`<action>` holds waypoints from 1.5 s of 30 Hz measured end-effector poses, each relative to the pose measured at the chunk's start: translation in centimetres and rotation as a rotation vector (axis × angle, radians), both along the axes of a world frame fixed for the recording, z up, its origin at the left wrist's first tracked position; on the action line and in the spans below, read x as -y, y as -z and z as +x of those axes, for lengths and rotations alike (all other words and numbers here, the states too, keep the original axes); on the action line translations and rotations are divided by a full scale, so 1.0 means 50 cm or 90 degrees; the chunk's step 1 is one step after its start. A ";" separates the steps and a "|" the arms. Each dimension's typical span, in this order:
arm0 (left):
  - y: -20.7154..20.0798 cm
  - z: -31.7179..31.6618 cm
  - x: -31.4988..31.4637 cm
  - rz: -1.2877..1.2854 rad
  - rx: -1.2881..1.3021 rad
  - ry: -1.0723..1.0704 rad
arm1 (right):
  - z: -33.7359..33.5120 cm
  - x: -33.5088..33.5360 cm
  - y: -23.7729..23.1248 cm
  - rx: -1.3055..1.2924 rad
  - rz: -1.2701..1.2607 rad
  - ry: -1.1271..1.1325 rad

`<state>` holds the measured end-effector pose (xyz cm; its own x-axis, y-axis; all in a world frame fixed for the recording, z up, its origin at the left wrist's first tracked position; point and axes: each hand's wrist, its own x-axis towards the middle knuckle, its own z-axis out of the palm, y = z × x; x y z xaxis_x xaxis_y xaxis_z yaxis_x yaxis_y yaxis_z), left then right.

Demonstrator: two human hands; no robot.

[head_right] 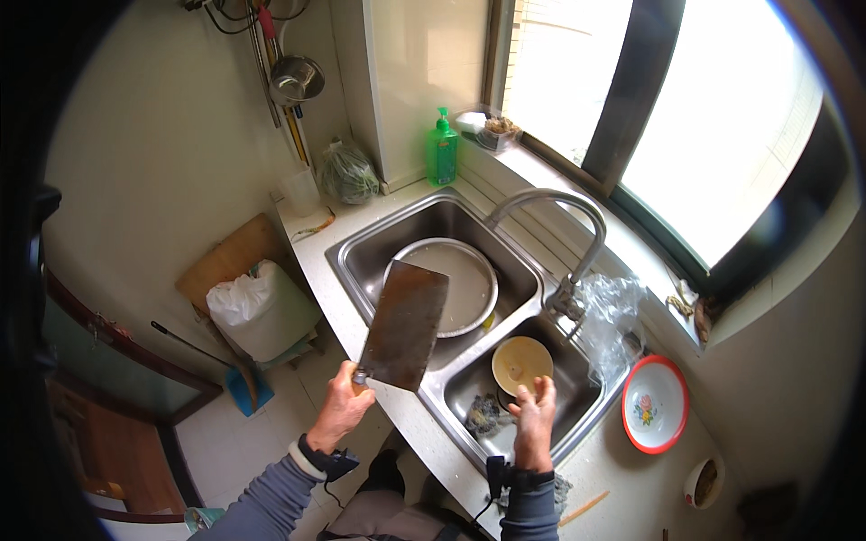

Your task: The person wipes a dining table with a cloth, then moves to the kitchen to wash a cleaver at the sink and dry it. They then stir a simmering dish in a wok with a ladle and use chopsticks to transfer food into a bowl.

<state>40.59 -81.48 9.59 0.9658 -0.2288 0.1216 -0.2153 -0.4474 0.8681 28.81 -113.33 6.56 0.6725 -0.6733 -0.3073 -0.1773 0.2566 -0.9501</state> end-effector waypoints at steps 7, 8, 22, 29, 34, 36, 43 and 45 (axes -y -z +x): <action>0.027 0.203 0.079 -0.062 -0.068 0.080 | 0.174 0.121 0.076 0.092 0.129 0.178; 0.030 0.227 0.088 -0.068 -0.045 0.093 | 0.185 0.132 0.083 0.124 0.146 0.170; 0.056 0.393 0.202 -0.047 -0.138 0.236 | 0.174 0.165 0.056 0.133 0.088 0.309; 0.002 0.361 0.189 -0.190 -0.585 0.280 | 0.174 0.167 0.062 0.109 0.080 0.326; -0.020 0.340 0.158 -0.214 -0.720 0.248 | 0.175 0.162 0.060 0.109 0.077 0.322; -0.010 0.345 0.167 -0.231 -0.703 0.277 | 0.176 0.160 0.060 0.102 0.065 0.330; 0.045 0.369 0.266 -0.640 -0.983 0.388 | 0.175 0.158 0.060 0.097 0.060 0.329; 0.047 0.365 0.285 -0.693 -1.053 0.445 | 0.174 0.158 0.059 0.095 0.062 0.328</action>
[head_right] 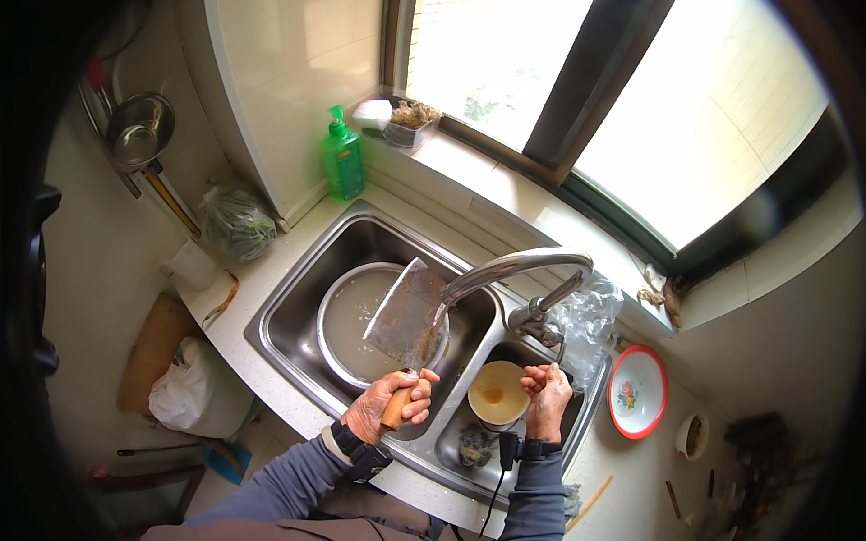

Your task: The person wipes a dining table with a cloth, then moves to the kitchen to wash a cleaver at the sink and dry it. They then stir a simmering dish in a wok with a ladle and use chopsticks to transfer food into a bowl.

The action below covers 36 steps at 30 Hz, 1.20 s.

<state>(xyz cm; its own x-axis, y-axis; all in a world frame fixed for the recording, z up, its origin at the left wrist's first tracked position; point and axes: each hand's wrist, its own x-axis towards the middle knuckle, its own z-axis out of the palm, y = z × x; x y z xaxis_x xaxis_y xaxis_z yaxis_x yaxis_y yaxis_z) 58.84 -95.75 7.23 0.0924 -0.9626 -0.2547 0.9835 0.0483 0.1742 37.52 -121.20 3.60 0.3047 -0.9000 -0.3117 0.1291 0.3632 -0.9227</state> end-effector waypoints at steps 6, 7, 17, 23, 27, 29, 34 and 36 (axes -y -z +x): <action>-0.001 -0.004 0.024 -0.062 0.002 0.037 | 0.001 0.000 0.000 -0.017 -0.001 0.011; 0.000 -0.003 0.026 -0.065 0.005 0.040 | 0.001 0.000 0.001 -0.011 0.004 0.007; -0.027 0.010 0.083 -0.097 0.073 0.098 | 0.005 -0.009 -0.006 -0.019 0.001 0.012; -0.028 0.012 0.101 -0.123 0.097 0.109 | 0.006 -0.010 -0.006 -0.031 0.004 0.006; -0.015 0.027 0.100 -0.076 0.183 0.136 | 0.007 -0.013 -0.005 -0.012 0.001 0.013; -0.009 0.033 0.101 -0.084 0.167 0.141 | 0.007 -0.013 -0.007 -0.027 -0.005 0.018; -0.002 0.036 0.094 -0.082 0.152 0.129 | 0.006 -0.009 -0.015 -0.028 0.006 0.020; -0.001 0.034 0.090 -0.078 0.150 0.119 | 0.006 -0.008 -0.017 -0.027 0.005 0.012</action>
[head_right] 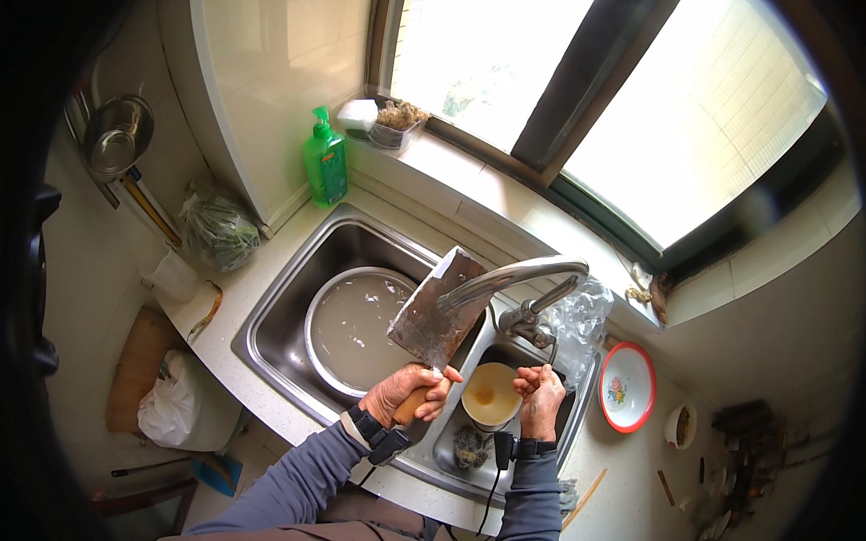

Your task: The person wipes a dining table with a cloth, then moves to the kitchen to wash a cleaver at the sink and dry it. They then stir a simmering dish in a wok with a ladle and use chopsticks to transfer food into a bowl.

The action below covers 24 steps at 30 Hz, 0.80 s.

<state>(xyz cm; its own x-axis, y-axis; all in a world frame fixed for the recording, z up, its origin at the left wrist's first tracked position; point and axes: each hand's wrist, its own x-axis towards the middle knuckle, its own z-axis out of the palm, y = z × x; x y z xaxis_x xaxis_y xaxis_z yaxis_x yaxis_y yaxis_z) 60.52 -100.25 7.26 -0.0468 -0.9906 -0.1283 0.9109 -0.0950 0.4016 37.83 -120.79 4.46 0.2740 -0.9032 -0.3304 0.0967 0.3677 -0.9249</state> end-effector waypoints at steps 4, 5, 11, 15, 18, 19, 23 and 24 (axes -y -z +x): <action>0.003 -0.004 0.001 -0.005 -0.013 0.020 | -0.001 0.002 -0.001 -0.002 -0.002 0.009; 0.005 -0.004 0.004 -0.007 -0.017 0.021 | -0.002 0.003 -0.002 -0.002 -0.004 0.007; 0.013 -0.003 0.017 -0.007 -0.023 0.016 | -0.006 0.005 -0.006 -0.015 -0.011 0.001; 0.010 -0.017 0.002 0.008 -0.052 0.025 | -0.005 0.004 -0.005 0.010 -0.010 -0.005; 0.009 -0.020 -0.027 0.090 0.031 0.063 | -0.006 0.003 -0.005 -0.003 -0.009 -0.004; 0.011 -0.017 -0.038 0.131 0.070 0.077 | -0.006 0.003 -0.005 -0.008 -0.007 0.002; 0.031 0.023 -0.080 0.324 0.576 0.007 | -0.004 0.000 -0.006 -0.011 -0.009 0.002; 0.038 0.036 -0.092 0.292 0.755 -0.075 | -0.003 -0.001 -0.006 -0.009 -0.009 0.004</action>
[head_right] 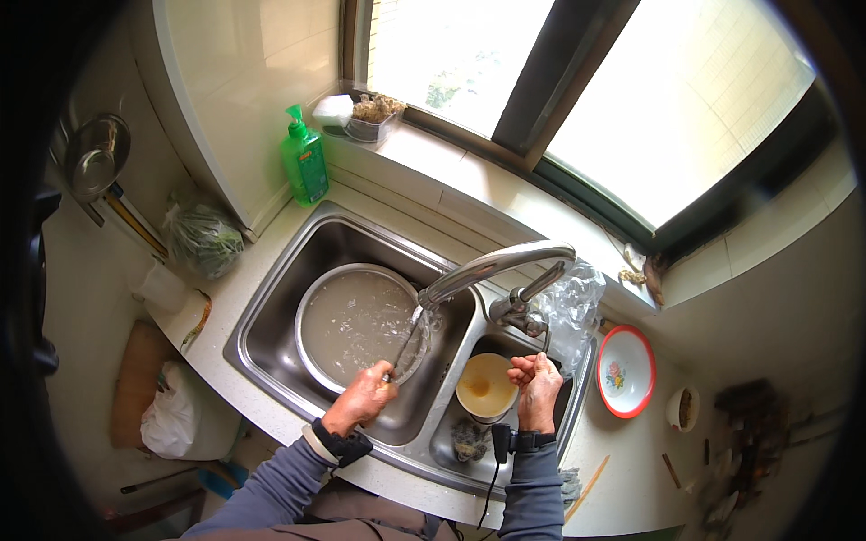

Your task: The person wipes a dining table with a cloth, then moves to the kitchen to wash a cleaver at the sink and dry it. They then stir a simmering dish in a wok with a ladle and use chopsticks to transfer food into a bowl.

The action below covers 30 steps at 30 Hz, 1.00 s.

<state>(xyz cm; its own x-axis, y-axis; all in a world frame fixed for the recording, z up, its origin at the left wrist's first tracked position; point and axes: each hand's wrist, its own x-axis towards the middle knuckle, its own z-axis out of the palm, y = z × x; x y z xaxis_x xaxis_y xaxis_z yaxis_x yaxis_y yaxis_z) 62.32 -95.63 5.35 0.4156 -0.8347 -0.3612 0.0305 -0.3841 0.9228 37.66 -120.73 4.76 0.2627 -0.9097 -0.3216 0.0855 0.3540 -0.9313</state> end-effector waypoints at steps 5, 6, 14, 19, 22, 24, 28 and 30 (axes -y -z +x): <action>0.023 0.040 -0.050 -0.009 0.524 -0.089 | 0.004 -0.002 0.001 0.002 -0.005 0.004; 0.023 0.042 -0.062 0.001 0.535 -0.080 | 0.004 -0.002 0.001 0.003 -0.006 0.004; 0.001 0.035 -0.151 0.043 0.579 -0.041 | 0.005 -0.004 0.002 0.007 -0.004 0.003; -0.012 0.027 -0.155 0.066 0.203 -0.060 | 0.011 -0.012 0.008 0.001 0.001 0.012; -0.023 0.019 -0.134 0.066 -0.193 -0.122 | 0.014 -0.020 0.016 -0.013 0.005 0.004; -0.037 0.011 -0.125 0.030 -0.435 -0.156 | 0.016 -0.025 0.020 -0.016 -0.006 0.016; -0.085 -0.017 -0.136 -0.063 -0.588 -0.161 | 0.022 -0.026 0.024 -0.033 -0.012 0.020; -0.118 -0.039 -0.158 -0.113 -0.552 -0.214 | 0.027 -0.029 0.022 -0.046 -0.001 0.018</action>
<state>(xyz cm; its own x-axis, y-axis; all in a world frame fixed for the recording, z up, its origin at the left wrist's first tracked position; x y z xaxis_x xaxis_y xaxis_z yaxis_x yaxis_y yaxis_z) 60.36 -87.74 11.23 0.2902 -0.7924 -0.5366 0.8170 -0.0869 0.5701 39.01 -119.29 3.63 0.2126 -0.9172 -0.3371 0.0280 0.3506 -0.9361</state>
